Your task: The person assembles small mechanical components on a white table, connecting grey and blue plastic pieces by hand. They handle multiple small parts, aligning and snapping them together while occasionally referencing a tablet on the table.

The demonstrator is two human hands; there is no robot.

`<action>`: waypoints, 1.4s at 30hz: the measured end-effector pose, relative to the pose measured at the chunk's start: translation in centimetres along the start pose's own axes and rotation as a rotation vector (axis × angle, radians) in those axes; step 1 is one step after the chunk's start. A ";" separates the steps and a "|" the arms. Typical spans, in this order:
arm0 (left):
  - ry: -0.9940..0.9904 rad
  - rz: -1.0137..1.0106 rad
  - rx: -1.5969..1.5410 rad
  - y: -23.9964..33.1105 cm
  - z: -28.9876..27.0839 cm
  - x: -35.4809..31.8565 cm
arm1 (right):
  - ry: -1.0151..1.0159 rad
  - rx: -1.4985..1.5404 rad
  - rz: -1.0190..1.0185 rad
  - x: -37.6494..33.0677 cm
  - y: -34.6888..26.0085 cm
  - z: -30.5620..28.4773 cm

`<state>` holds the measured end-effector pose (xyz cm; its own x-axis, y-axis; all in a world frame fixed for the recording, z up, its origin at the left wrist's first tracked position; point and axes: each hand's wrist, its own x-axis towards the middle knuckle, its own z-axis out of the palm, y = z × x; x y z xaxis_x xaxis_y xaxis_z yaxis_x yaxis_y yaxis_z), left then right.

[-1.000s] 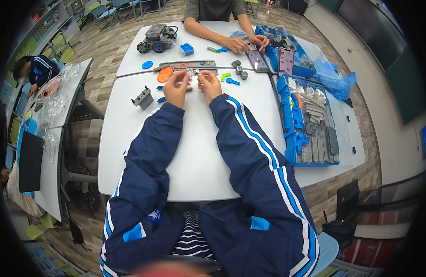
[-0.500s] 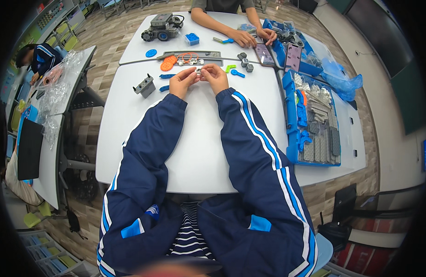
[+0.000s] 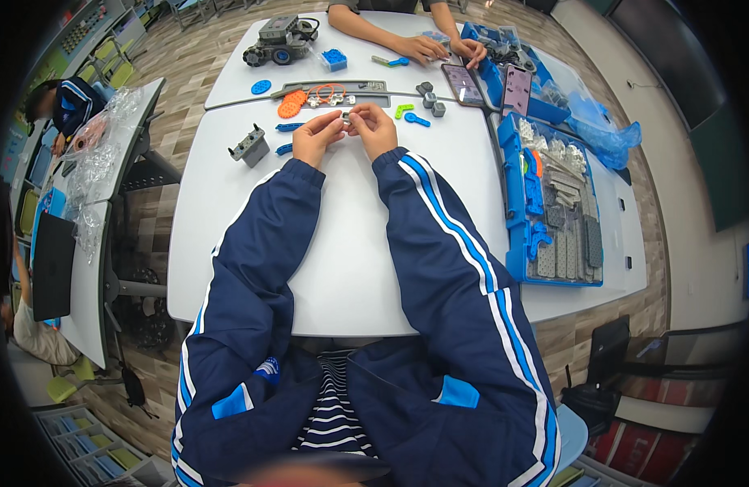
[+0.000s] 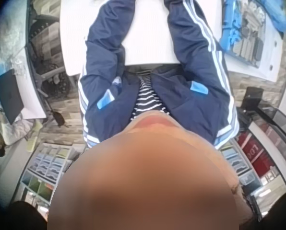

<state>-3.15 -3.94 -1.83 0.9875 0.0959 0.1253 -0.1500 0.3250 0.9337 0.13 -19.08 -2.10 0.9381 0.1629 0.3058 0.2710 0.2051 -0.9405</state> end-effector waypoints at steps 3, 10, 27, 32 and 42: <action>-0.009 0.013 -0.010 0.0 0.0 0.0 | -0.005 0.000 0.012 -0.1 -0.1 0.0; 0.027 -0.010 -0.102 -0.1 0.1 0.1 | -0.004 0.008 -0.046 -0.1 -0.1 0.3; -0.005 -0.009 -0.007 0.1 -0.7 0.3 | -0.106 -0.110 -0.019 -0.3 -0.6 0.1; -0.021 -0.012 0.008 0.3 -0.5 0.2 | -0.045 -0.105 -0.038 -0.5 -0.7 0.5; -0.054 -0.099 -0.012 0.7 -0.9 0.4 | 0.015 -0.222 -0.081 -0.8 -1.2 1.0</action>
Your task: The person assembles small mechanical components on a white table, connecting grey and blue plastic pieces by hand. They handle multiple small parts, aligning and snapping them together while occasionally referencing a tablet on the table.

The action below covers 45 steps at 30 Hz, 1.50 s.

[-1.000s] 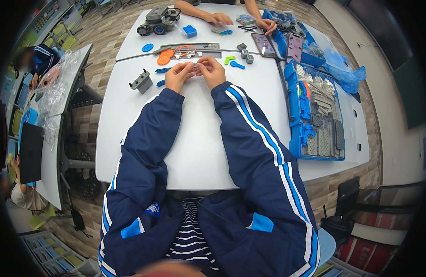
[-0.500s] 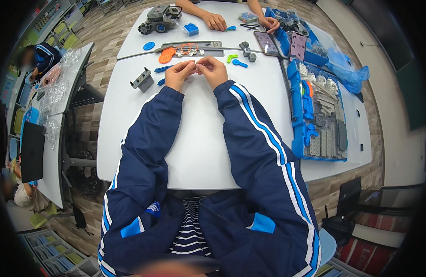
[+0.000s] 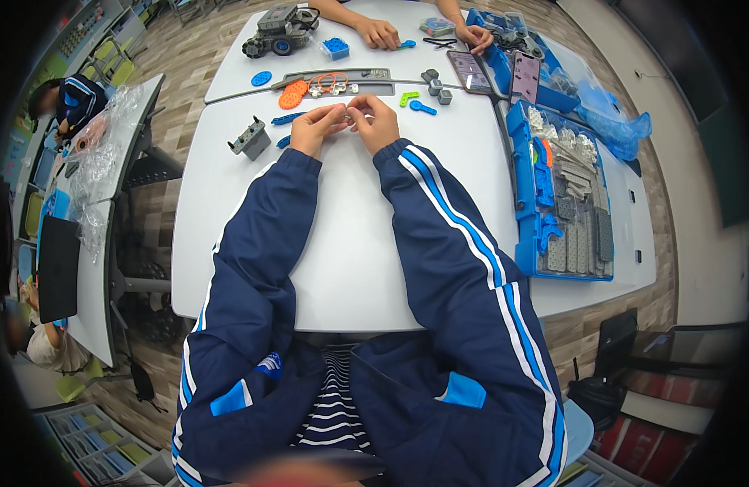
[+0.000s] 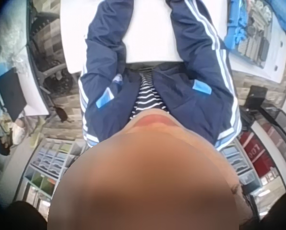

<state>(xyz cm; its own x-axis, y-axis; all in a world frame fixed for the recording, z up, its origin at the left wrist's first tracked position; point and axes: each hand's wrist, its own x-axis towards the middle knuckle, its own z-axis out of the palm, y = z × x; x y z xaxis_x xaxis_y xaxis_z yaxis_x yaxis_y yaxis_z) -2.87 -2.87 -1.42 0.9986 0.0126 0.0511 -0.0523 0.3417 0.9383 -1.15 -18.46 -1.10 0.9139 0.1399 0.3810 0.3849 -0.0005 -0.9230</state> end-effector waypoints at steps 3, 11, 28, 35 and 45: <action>-0.012 -0.020 -0.018 0.2 -0.2 0.0 | 0.001 -0.054 -0.032 -0.1 -0.3 0.0; -0.015 -0.004 -0.057 0.1 -0.3 0.0 | -0.046 0.032 -0.006 0.2 0.1 -0.5; -0.007 0.120 -0.035 -0.2 0.2 -0.2 | 0.032 -0.109 -0.113 0.1 -0.7 -0.5; -0.024 0.191 0.028 0.2 0.2 -0.3 | 0.014 -0.091 -0.126 0.0 -0.9 -0.6; -0.028 0.328 0.160 0.5 0.4 -0.5 | 0.023 0.001 -0.114 0.0 -0.3 -0.5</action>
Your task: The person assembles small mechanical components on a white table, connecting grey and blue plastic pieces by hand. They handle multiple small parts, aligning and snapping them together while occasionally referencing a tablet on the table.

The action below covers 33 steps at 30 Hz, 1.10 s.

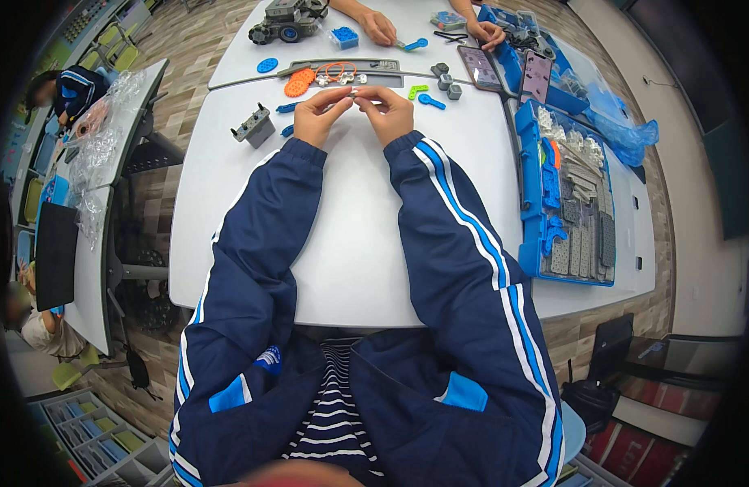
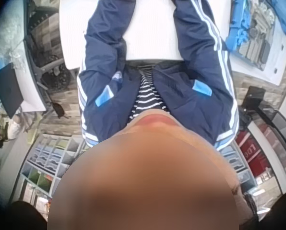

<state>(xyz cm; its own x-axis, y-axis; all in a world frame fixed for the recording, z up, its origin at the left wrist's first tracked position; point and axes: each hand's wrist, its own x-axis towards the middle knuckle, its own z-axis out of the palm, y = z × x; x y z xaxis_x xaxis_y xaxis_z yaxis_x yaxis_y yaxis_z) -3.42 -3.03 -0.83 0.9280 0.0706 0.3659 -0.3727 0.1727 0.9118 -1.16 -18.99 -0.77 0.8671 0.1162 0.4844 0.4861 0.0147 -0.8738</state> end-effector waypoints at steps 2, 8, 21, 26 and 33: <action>0.000 0.011 0.022 0.1 0.1 -0.1 | 0.004 0.033 0.029 0.0 0.2 -0.1; 0.004 0.056 0.097 0.4 0.1 -0.1 | 0.016 0.085 0.025 0.2 0.8 -0.2; -0.010 -0.010 0.041 0.0 0.1 -0.1 | 0.025 0.019 0.035 0.0 0.0 -0.1; -0.021 -0.070 -0.019 0.1 0.2 -0.2 | -0.001 -0.163 -0.025 0.0 -0.5 -0.3; 0.036 -0.100 -0.155 -0.4 0.2 0.0 | 0.008 -0.048 -0.009 0.0 -0.2 -0.1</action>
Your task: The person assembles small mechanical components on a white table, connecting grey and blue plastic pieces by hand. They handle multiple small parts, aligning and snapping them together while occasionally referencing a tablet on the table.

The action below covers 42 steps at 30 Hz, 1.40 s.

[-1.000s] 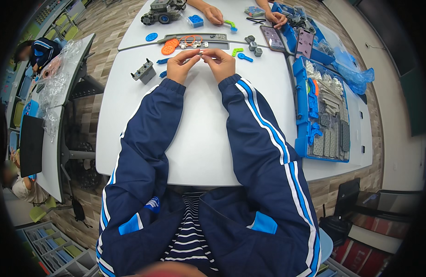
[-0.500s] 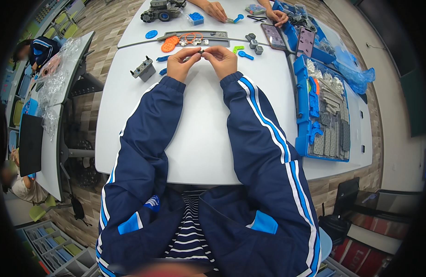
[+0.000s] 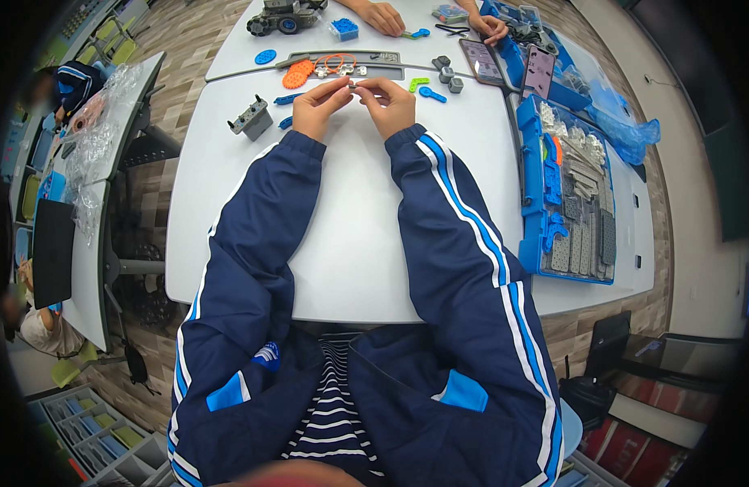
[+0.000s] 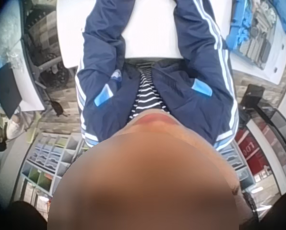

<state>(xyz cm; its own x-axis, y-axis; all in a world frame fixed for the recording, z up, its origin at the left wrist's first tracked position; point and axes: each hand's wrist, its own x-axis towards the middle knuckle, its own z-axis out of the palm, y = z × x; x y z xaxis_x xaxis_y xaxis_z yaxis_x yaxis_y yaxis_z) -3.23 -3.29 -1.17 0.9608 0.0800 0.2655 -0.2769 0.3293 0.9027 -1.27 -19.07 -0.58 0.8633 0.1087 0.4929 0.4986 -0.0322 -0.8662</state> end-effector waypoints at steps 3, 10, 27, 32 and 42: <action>-0.005 -0.023 -0.037 -0.2 -0.3 0.2 | 0.006 0.012 0.009 0.0 0.0 0.0; 0.032 -0.045 0.040 0.0 -0.4 0.2 | 0.004 -0.080 -0.066 -0.1 -0.4 0.1; -0.002 -0.006 0.002 0.1 -0.2 0.2 | -0.057 0.023 -0.026 -0.1 -0.5 0.3; 0.001 -0.008 0.021 0.0 -0.4 0.2 | -0.049 0.003 -0.030 -0.2 -0.6 0.3; 0.008 -0.018 -0.049 0.3 -0.3 0.0 | -0.051 0.037 -0.027 -0.3 -0.7 0.4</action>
<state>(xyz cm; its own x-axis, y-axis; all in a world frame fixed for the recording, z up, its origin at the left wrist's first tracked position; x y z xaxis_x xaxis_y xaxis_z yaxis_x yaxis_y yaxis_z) -3.31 -2.93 -0.99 0.9657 0.0814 0.2464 -0.2587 0.3763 0.8896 -1.92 -18.70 -0.17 0.8439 0.1597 0.5122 0.5176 0.0085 -0.8556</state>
